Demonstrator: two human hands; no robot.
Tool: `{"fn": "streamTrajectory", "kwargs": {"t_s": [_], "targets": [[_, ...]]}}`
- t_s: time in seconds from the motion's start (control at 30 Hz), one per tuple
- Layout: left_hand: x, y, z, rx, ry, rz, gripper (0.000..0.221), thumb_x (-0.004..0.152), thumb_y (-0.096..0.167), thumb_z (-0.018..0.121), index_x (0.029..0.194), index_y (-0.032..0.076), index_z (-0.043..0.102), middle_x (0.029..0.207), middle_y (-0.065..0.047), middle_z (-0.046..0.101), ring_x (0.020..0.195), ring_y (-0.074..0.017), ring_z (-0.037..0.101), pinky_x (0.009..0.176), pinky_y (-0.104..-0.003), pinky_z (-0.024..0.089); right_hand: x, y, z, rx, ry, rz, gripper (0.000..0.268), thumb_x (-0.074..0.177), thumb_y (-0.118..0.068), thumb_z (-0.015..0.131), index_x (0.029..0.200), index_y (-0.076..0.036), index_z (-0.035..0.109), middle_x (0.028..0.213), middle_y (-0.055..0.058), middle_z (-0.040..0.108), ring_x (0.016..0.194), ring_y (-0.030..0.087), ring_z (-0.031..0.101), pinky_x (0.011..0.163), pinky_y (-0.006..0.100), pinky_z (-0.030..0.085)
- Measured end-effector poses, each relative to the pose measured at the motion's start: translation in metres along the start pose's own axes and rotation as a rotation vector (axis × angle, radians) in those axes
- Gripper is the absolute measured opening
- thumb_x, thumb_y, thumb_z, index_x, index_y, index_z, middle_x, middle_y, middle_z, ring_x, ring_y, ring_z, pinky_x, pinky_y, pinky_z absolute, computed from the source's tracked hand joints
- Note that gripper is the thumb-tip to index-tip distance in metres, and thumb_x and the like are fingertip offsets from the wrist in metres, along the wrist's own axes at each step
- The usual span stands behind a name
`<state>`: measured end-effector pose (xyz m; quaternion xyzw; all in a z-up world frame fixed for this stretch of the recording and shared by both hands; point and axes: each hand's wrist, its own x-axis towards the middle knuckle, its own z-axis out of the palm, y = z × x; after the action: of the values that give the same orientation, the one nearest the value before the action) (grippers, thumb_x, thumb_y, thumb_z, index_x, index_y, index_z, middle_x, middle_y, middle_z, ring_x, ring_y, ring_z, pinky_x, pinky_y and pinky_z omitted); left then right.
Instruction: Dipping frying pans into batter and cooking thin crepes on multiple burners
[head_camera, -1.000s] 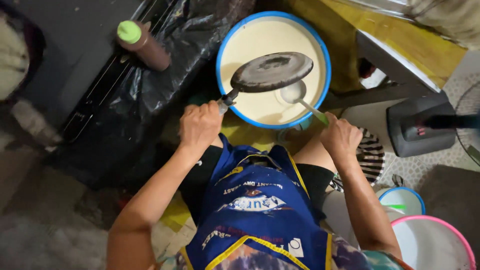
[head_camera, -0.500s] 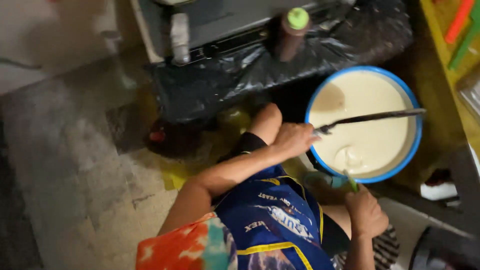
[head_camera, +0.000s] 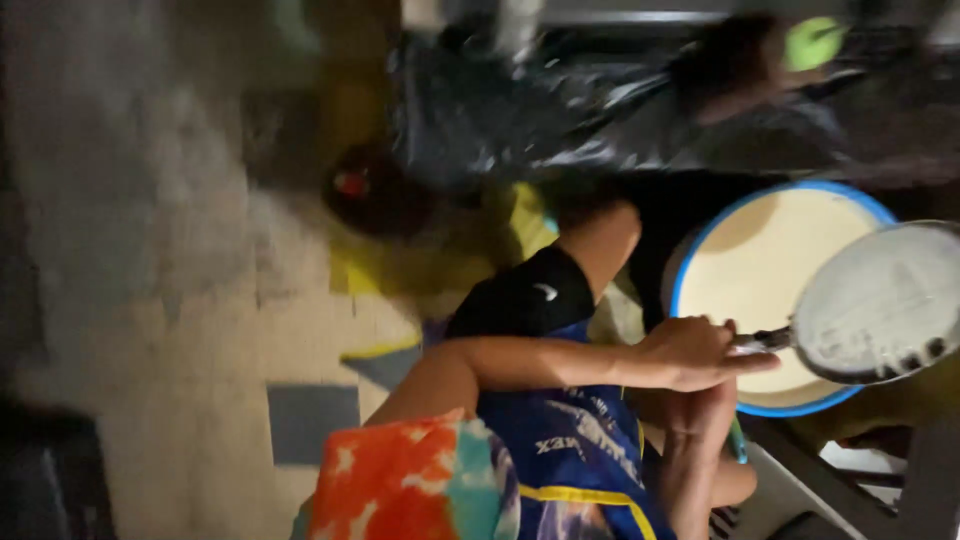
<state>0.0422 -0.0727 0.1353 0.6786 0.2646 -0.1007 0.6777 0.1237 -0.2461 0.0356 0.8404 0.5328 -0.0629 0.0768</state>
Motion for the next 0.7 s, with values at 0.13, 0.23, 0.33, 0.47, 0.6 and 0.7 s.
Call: {"fn": "streamTrajectory", "kwargs": {"t_s": [0.13,0.23,0.33,0.47,0.6,0.7], "targets": [[-0.030,-0.041,-0.053,0.053,0.076,-0.100,0.089,0.066,0.078,0.022,0.093,0.004,0.065,0.092,-0.019,0.072,0.085,-0.0346,0.070,0.071,-0.045,0.047,0.001,0.009,-0.013,1.657,0.057,0.362,0.022,0.101,-0.027,0.060,0.121,-0.020,0.054,0.090,-0.001,0.037,0.083,0.014,0.035,0.074,0.028,0.024],[0.020,-0.260,-0.087,0.143,0.523,-0.157,0.041,0.081,0.046,0.045,0.075,0.012,0.068,0.074,-0.010,0.067,0.065,-0.0301,0.065,0.055,-0.047,0.041,-0.012,0.038,-0.003,2.328,0.091,0.534,0.016,0.100,-0.034,0.066,0.114,-0.026,0.064,0.070,-0.013,0.040,0.056,0.002,0.033,0.050,0.019,0.024],[-0.025,-0.414,-0.139,0.069,1.072,-0.486,0.022,0.085,0.026,0.066,0.099,0.009,0.063,0.095,-0.015,0.069,0.085,-0.0380,0.066,0.069,-0.052,0.046,-0.036,0.067,0.005,2.246,0.097,0.567,0.018,0.100,-0.037,0.067,0.116,-0.030,0.070,0.070,-0.016,0.051,0.051,-0.002,0.038,0.049,0.018,0.026],[-0.052,-0.571,-0.250,0.058,1.579,-0.547,0.113,0.072,0.027,0.098,0.158,0.000,0.029,0.155,-0.022,0.049,0.145,-0.0354,0.046,0.122,-0.041,0.034,-0.046,0.082,0.013,2.113,0.116,0.656,0.016,0.105,-0.045,0.058,0.110,-0.041,0.073,0.057,-0.023,0.048,0.044,-0.004,0.035,0.045,0.016,0.025],[-0.066,-0.567,-0.285,0.130,1.417,-0.414,0.044,0.078,0.022,0.085,0.112,0.015,0.057,0.090,-0.012,0.075,0.081,-0.0365,0.072,0.070,-0.049,0.051,-0.044,0.059,-0.024,2.189,0.132,0.620,0.011,0.107,-0.042,0.061,0.112,-0.037,0.069,0.068,-0.020,0.046,0.052,-0.007,0.042,0.050,0.014,0.026],[-0.058,-0.574,-0.294,0.200,1.237,-0.722,0.049,0.100,0.056,0.062,0.115,0.009,0.059,0.093,-0.021,0.075,0.087,-0.0447,0.072,0.070,-0.057,0.051,-0.037,0.037,-0.043,2.110,0.269,0.614,0.015,0.105,-0.037,0.058,0.116,-0.031,0.066,0.067,-0.019,0.047,0.052,-0.006,0.040,0.042,0.012,0.027]]}}
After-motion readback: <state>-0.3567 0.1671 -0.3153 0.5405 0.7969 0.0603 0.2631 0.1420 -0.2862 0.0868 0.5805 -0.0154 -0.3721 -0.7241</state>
